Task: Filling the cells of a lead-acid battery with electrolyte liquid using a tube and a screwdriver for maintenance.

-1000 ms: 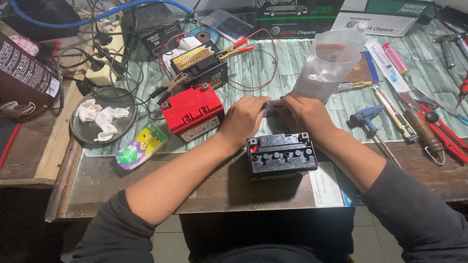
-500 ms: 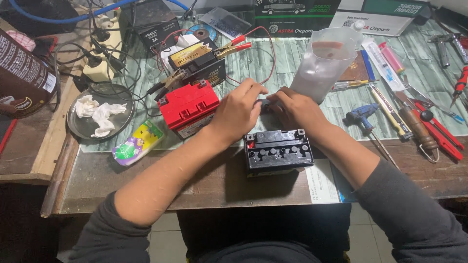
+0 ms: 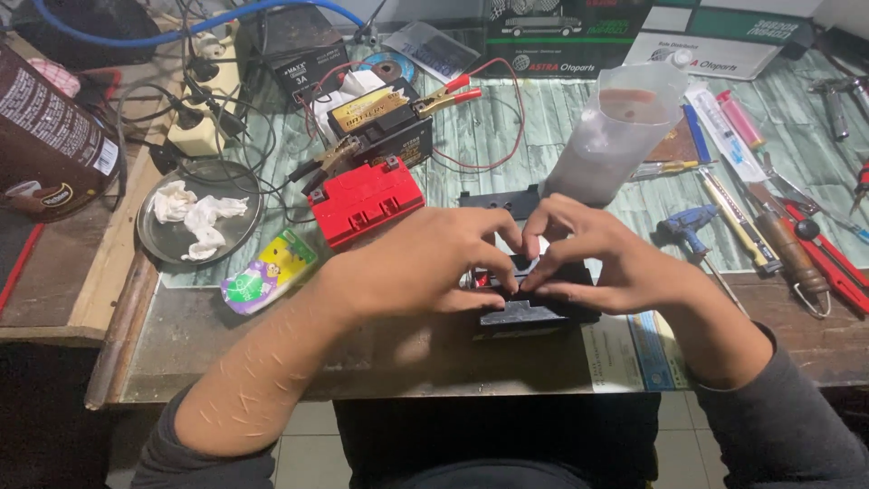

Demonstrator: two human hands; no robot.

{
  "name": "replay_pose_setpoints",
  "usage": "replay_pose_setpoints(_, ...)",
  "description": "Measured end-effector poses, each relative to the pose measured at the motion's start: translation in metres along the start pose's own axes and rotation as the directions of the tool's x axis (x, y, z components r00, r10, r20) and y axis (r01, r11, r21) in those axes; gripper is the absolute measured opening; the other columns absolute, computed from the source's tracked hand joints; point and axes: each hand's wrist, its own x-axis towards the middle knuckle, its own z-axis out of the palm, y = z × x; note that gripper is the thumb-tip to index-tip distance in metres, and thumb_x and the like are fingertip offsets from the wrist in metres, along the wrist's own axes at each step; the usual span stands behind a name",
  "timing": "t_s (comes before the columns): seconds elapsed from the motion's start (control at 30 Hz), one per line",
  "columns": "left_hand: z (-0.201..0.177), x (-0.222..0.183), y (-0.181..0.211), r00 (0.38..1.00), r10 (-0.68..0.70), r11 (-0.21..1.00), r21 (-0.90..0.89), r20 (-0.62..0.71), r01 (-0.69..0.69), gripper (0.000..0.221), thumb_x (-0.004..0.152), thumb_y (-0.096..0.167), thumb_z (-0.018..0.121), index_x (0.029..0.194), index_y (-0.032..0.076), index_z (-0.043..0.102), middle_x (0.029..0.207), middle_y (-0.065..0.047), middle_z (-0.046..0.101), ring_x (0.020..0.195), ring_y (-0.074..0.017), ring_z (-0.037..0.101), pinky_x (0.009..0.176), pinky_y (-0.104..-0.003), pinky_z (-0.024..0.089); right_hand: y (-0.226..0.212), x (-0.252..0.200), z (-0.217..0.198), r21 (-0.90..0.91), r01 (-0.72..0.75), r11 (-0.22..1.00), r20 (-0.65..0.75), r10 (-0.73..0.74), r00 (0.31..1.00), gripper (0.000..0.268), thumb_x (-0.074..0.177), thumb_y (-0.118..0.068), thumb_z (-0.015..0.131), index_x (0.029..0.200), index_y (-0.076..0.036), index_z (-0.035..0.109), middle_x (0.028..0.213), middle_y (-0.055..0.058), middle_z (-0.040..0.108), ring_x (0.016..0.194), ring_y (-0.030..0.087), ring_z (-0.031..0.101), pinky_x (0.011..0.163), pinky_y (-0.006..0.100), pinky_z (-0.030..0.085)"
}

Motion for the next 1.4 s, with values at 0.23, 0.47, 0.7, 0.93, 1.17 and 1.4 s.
replay_pose_setpoints(0.23, 0.012, 0.000, -0.006, 0.996, 0.075, 0.986, 0.152, -0.044, -0.068, 0.005, 0.091, 0.022, 0.073, 0.086, 0.021, 0.071, 0.109, -0.004, 0.060, 0.091, -0.0277, 0.068, 0.070, -0.040, 0.058, -0.015, 0.006, -0.008, -0.073, -0.086, 0.994, 0.169, 0.097, 0.981, 0.011, 0.084, -0.010, 0.077, 0.092, -0.014, 0.084, 0.091, 0.006, 0.056, 0.065, 0.021, 0.058, 0.058, 0.037, 0.050)
replay_pose_setpoints(0.47, 0.025, 0.001, -0.006, 0.983, 0.125, 0.967, 0.237, -0.134, -0.091, 0.011, 0.095, 0.022, 0.070, 0.087, 0.015, 0.068, 0.106, -0.008, 0.058, 0.094, -0.0306, 0.067, 0.062, -0.040, 0.056, -0.027, 0.023, -0.015, -0.300, 0.011, 0.954, 0.284, 0.079, 0.956, 0.005, 0.081, -0.017, 0.083, 0.085, -0.017, 0.080, 0.081, 0.005, 0.060, 0.064, 0.030, 0.065, 0.049, 0.041, 0.053)
replay_pose_setpoints(0.7, 0.013, -0.003, 0.007, 0.971, 0.177, 0.948, 0.291, -0.163, -0.125, 0.013, 0.098, 0.022, 0.068, 0.089, 0.014, 0.072, 0.096, -0.008, 0.056, 0.090, -0.0269, 0.068, 0.059, -0.032, 0.054, -0.029, 0.037, -0.021, -0.328, 0.041, 0.944, 0.381, 0.092, 0.920, 0.009, 0.078, -0.023, 0.084, 0.087, -0.021, 0.083, 0.076, 0.003, 0.058, 0.064, 0.029, 0.065, 0.046, 0.043, 0.052)
replay_pose_setpoints(0.93, 0.018, 0.000, 0.004, 0.957, 0.215, 0.948, 0.278, -0.192, -0.157, 0.011, 0.096, 0.016, 0.070, 0.087, 0.010, 0.069, 0.095, -0.009, 0.055, 0.086, -0.0308, 0.067, 0.056, -0.036, 0.054, -0.031, 0.032, -0.019, -0.419, 0.073, 0.905, 0.401, 0.112, 0.909, 0.004, 0.085, -0.026, 0.079, 0.085, -0.023, 0.082, 0.075, -0.001, 0.054, 0.061, 0.026, 0.061, 0.044, 0.040, 0.050)
replay_pose_setpoints(1.17, 0.024, 0.001, -0.006, 0.955, 0.222, 0.958, 0.228, -0.196, -0.175, 0.015, 0.094, 0.015, 0.071, 0.082, 0.007, 0.070, 0.097, -0.012, 0.058, 0.088, -0.0304, 0.069, 0.057, -0.035, 0.055, -0.029, 0.027, -0.015, -0.407, 0.131, 0.904, 0.342, 0.019, 0.939, 0.010, 0.091, -0.025, 0.074, 0.082, -0.020, 0.075, 0.075, -0.003, 0.050, 0.062, 0.024, 0.060, 0.045, 0.038, 0.048)
replay_pose_setpoints(1.4, 0.026, 0.002, 0.006, 0.961, 0.187, 0.943, 0.313, -0.203, -0.117, 0.021, 0.103, 0.022, 0.061, 0.091, 0.006, 0.065, 0.098, -0.011, 0.055, 0.088, -0.0302, 0.063, 0.057, -0.039, 0.053, -0.024, 0.019, -0.013, -0.376, 0.141, 0.916, 0.297, -0.025, 0.954, 0.007, 0.094, -0.020, 0.069, 0.091, -0.017, 0.075, 0.080, 0.001, 0.051, 0.061, 0.022, 0.061, 0.046, 0.036, 0.051)
